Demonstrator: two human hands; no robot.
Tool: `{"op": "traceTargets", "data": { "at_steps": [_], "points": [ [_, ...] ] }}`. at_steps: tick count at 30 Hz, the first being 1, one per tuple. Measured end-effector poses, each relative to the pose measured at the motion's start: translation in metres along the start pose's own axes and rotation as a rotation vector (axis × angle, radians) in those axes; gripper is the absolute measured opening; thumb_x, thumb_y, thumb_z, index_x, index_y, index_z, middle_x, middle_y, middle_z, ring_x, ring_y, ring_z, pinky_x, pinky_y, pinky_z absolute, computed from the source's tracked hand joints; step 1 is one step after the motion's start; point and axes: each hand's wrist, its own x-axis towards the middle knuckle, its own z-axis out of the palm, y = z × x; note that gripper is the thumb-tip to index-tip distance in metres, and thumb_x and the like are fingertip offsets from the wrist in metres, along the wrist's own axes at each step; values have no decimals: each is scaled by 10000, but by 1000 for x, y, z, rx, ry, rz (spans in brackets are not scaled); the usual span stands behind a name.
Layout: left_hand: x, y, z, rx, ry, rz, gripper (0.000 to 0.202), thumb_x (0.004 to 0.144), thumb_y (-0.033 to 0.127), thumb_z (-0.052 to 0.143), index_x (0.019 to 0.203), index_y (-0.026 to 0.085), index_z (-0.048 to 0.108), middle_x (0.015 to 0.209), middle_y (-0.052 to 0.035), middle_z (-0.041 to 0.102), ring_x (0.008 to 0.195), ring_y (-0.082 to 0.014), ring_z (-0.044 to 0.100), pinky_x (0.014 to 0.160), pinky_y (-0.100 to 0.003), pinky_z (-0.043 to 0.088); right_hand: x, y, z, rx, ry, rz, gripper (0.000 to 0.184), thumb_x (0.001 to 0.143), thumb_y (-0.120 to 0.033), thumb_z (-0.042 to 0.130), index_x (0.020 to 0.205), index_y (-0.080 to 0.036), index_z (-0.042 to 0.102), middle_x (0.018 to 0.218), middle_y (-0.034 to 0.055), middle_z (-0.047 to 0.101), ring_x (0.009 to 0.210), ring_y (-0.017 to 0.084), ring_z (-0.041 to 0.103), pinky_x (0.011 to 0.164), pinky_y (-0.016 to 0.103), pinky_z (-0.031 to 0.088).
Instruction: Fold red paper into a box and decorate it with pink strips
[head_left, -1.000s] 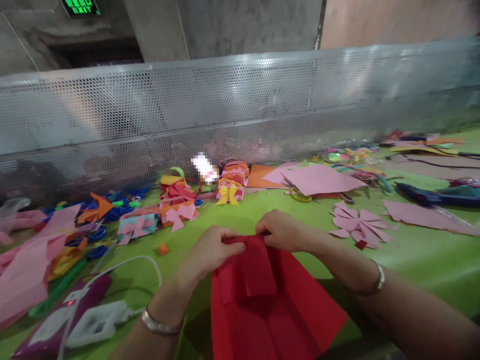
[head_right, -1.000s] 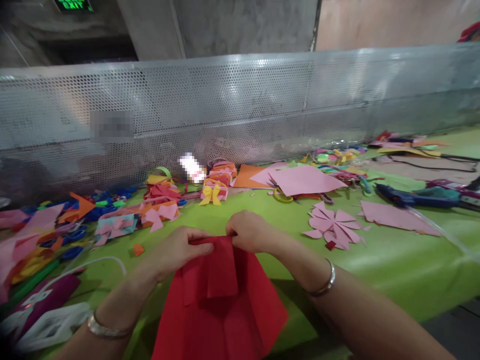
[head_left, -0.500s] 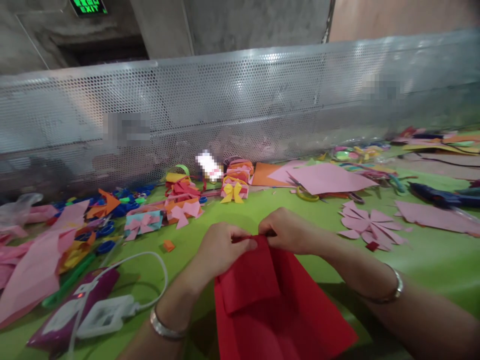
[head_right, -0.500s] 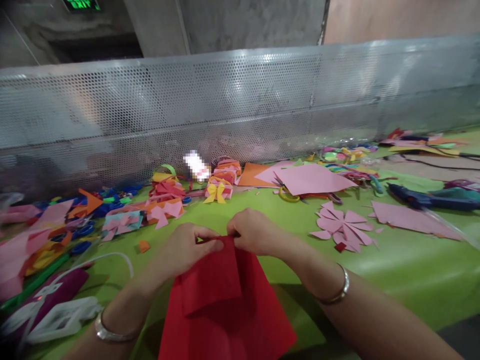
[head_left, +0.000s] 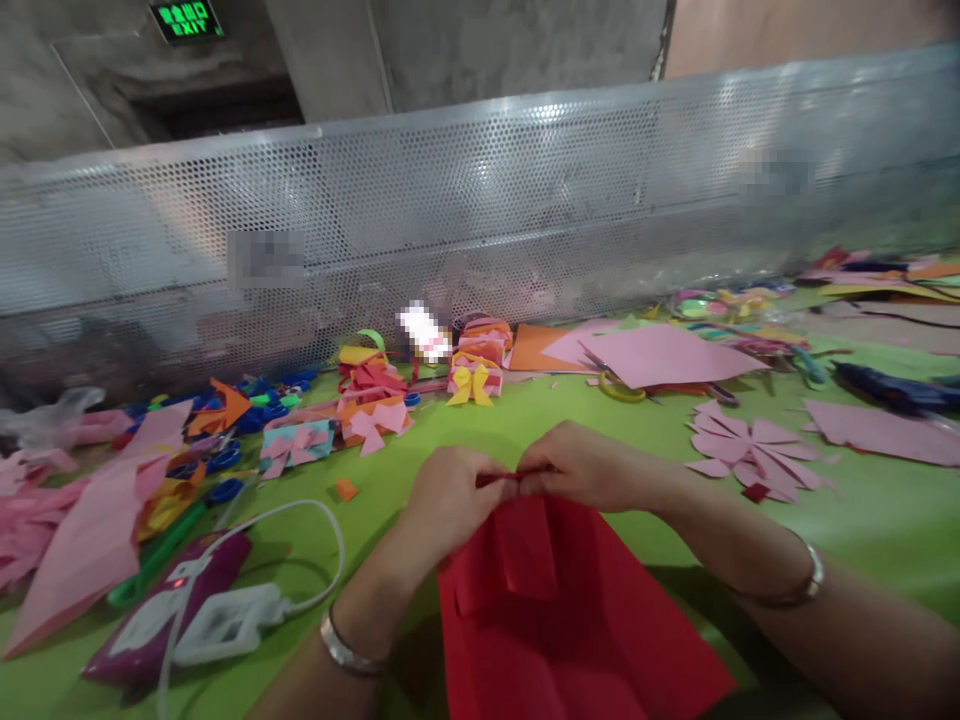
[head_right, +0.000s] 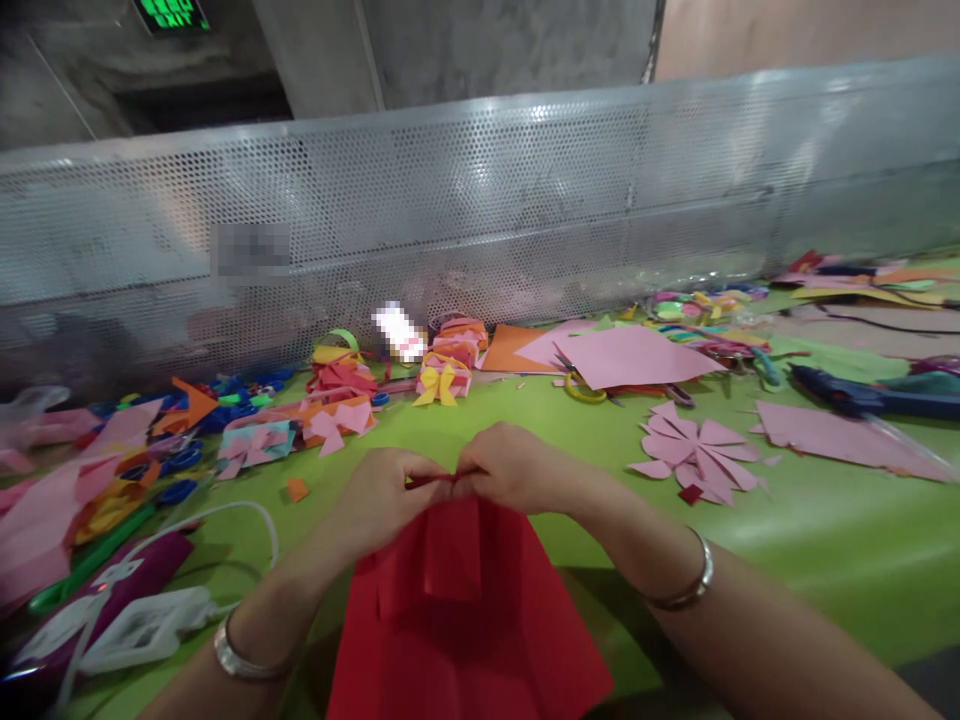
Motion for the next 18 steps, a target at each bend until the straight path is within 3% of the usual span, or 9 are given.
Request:
{"op": "traceTargets", "data": {
  "at_steps": [3,6,10,14,18],
  "points": [
    [-4,-1,-5,-50,-65,-26,245,738,336,499,727,197,701,561,34,580,523,-104,453,482,-221,260,2,-5,0,-31,-8,58,206,788,-147,528,747,-151,730,645,33,677,559,104,510,516,208,270],
    [-6,-4,-10,-23,-134,-110,164,664,276,541,683,189,679,522,42,539,489,-102,445,451,-220,240,1,-5,2,-82,30,117,198,771,-171,542,706,-160,729,638,37,677,555,107,510,503,216,250],
    [-7,-8,-10,143,-74,-113,139,625,230,544,622,198,679,516,29,542,508,-110,445,470,-238,225,3,-4,7,-116,42,89,176,765,-213,557,765,-187,730,708,40,698,613,128,558,504,223,244],
    [-9,-7,-3,241,-3,-70,173,646,241,544,676,217,713,547,1,595,507,-119,441,487,-261,224,7,-10,8,-132,-68,95,170,723,-326,630,783,-199,727,729,52,701,641,168,595,471,233,220],
    [-13,-5,-3,200,-60,-79,153,634,289,597,709,229,716,561,4,610,500,-118,465,480,-255,232,7,-17,8,-221,-74,134,136,727,-251,613,765,-192,730,698,70,698,627,189,616,454,246,219]
  ]
}}
